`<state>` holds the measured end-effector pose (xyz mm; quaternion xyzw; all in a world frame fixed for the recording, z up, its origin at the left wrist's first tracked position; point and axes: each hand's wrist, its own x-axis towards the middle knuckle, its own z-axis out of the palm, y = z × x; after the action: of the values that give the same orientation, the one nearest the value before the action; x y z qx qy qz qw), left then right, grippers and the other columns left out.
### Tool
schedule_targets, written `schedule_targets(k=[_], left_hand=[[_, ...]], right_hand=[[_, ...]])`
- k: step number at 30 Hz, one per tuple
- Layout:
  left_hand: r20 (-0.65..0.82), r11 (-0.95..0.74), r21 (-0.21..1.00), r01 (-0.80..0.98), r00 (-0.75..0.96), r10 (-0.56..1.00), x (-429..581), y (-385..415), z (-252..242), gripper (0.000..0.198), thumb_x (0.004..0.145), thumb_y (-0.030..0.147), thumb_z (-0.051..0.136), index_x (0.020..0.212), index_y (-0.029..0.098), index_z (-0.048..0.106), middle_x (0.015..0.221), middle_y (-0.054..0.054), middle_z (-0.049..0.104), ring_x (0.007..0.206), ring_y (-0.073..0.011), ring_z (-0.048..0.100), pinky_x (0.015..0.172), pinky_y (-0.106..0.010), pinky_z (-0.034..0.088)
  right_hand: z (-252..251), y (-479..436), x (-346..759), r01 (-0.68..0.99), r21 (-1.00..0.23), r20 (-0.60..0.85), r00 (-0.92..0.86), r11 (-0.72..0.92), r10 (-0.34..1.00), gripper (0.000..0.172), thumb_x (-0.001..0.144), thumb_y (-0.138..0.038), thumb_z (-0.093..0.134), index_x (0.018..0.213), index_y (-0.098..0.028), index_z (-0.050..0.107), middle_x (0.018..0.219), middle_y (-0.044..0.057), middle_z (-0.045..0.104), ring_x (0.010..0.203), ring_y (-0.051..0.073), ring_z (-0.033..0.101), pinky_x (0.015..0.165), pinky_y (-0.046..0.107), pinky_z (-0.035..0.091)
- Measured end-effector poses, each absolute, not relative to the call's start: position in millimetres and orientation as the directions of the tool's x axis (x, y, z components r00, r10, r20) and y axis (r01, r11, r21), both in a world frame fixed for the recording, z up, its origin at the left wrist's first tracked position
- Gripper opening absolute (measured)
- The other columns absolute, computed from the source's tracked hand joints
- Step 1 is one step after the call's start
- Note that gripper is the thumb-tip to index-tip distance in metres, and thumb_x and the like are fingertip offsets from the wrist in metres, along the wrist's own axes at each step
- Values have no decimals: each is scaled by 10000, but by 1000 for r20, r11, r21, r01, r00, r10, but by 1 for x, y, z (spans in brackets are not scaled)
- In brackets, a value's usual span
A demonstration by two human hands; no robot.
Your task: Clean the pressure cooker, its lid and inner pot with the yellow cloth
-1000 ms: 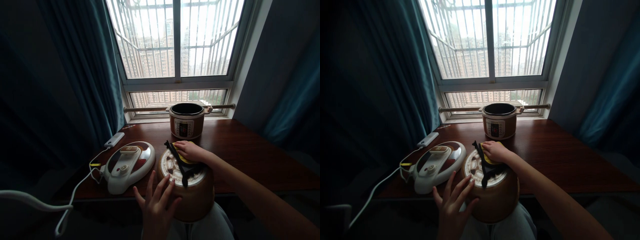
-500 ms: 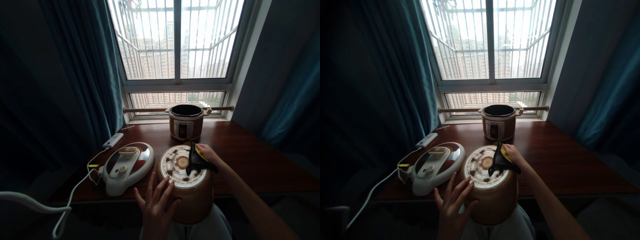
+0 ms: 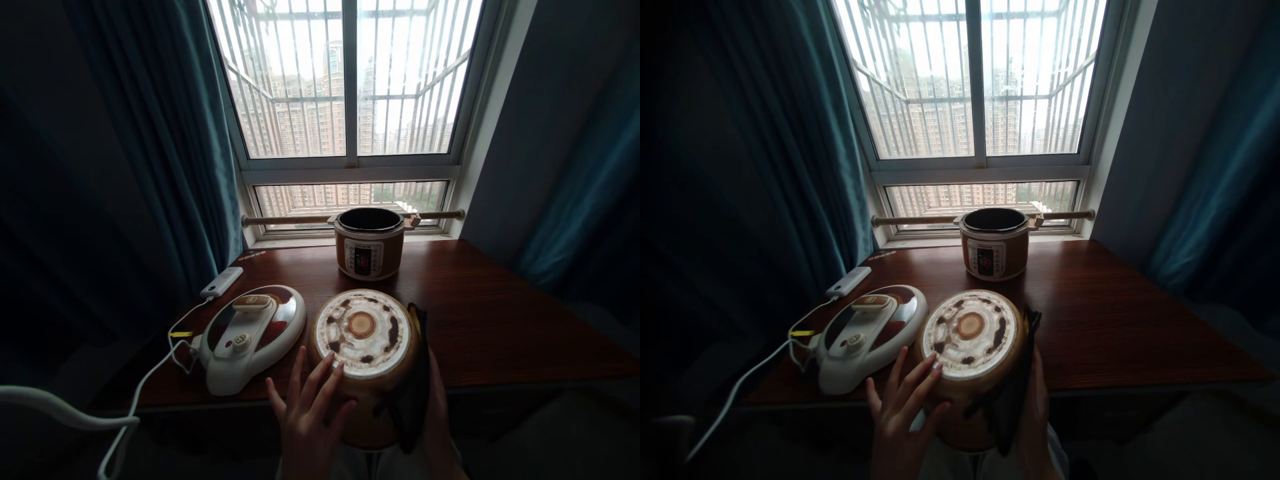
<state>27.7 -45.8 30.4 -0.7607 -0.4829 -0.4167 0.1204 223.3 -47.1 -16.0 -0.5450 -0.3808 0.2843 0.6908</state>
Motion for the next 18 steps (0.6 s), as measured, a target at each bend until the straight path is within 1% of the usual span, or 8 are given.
schedule_targets(k=[2, 4, 6, 8, 10, 12, 15, 18], left_hand=[[740, -510, 231, 829, 191, 645, 27, -47, 32, 307, 837, 318, 539, 1136, 293, 605, 1185, -41, 615, 1329, -289, 276, 1052, -599, -26], [722, -517, 243, 821, 203, 661, 26, -48, 35, 307, 869, 250, 476, 1146, 294, 598, 1209, -32, 601, 1341, -277, 251, 1051, -598, -28], [704, -519, 254, 816, 212, 678, 25, -49, 38, 354, 881, 174, 411, 1163, 295, 588, 1229, -22, 587, 1350, -263, 232, 1054, -592, -29], [692, -516, 258, 817, 216, 689, 24, -50, 41, 385, 877, 152, 393, 1188, 294, 570, 1238, -20, 581, 1353, -259, 225, 1059, -584, -29], [685, -514, 261, 817, 218, 695, 24, -51, 41, 396, 876, 158, 393, 1212, 294, 552, 1241, -23, 578, 1352, -258, 228, 1062, -580, -26], [683, -513, 263, 817, 217, 698, 24, -51, 40, 392, 881, 168, 388, 1214, 298, 551, 1239, -24, 580, 1349, -255, 235, 1063, -579, -20], [681, -514, 271, 814, 216, 700, 24, -50, 38, 381, 884, 169, 385, 1188, 303, 572, 1247, -23, 574, 1348, -254, 237, 1063, -580, -15], [688, -526, 281, 803, 214, 694, 25, -50, 36, 380, 882, 158, 384, 1174, 300, 581, 1252, -20, 570, 1344, -255, 246, 1063, -584, -8]], right_hand=[[-18, -62, 202, 92, -977, 209, 585, 192, 784, 532, 906, -412, 247, 1398, -210, 232, 1458, 80, 269, 1332, 271, 263, 1046, 505, 318], [-20, -73, 181, 222, -963, 257, 586, 153, 768, 561, 910, -384, 250, 1432, -234, 110, 1493, 79, 161, 1355, 296, 185, 1051, 581, 261], [-22, -79, 165, 427, -889, 400, 550, 165, 733, 605, 900, -349, 278, 1443, -259, 25, 1510, 71, 53, 1365, 327, 116, 1044, 638, 208], [-22, -81, 155, 648, -736, 578, 454, 194, 678, 650, 886, -325, 312, 1448, -244, -3, 1510, 85, 16, 1361, 368, 74, 1015, 678, 196], [-21, -79, 151, 801, -554, 693, 295, 225, 658, 677, 873, -317, 361, 1454, -217, 29, 1492, 122, 127, 1346, 400, 109, 984, 687, 225], [-20, -76, 154, 869, -418, 728, 146, 265, 670, 680, 861, -310, 408, 1454, -215, 88, 1428, 138, 305, 1317, 403, 216, 979, 670, 238], [-24, -72, 164, 892, -335, 730, 43, 303, 682, 645, 846, -302, 444, 1436, -229, 194, 1343, 122, 442, 1270, 391, 322, 996, 657, 200], [-33, -70, 174, 907, -252, 766, -25, 337, 642, 608, 833, -317, 482, 1403, -243, 284, 1322, 108, 467, 1287, 396, 286, 999, 651, 200]])
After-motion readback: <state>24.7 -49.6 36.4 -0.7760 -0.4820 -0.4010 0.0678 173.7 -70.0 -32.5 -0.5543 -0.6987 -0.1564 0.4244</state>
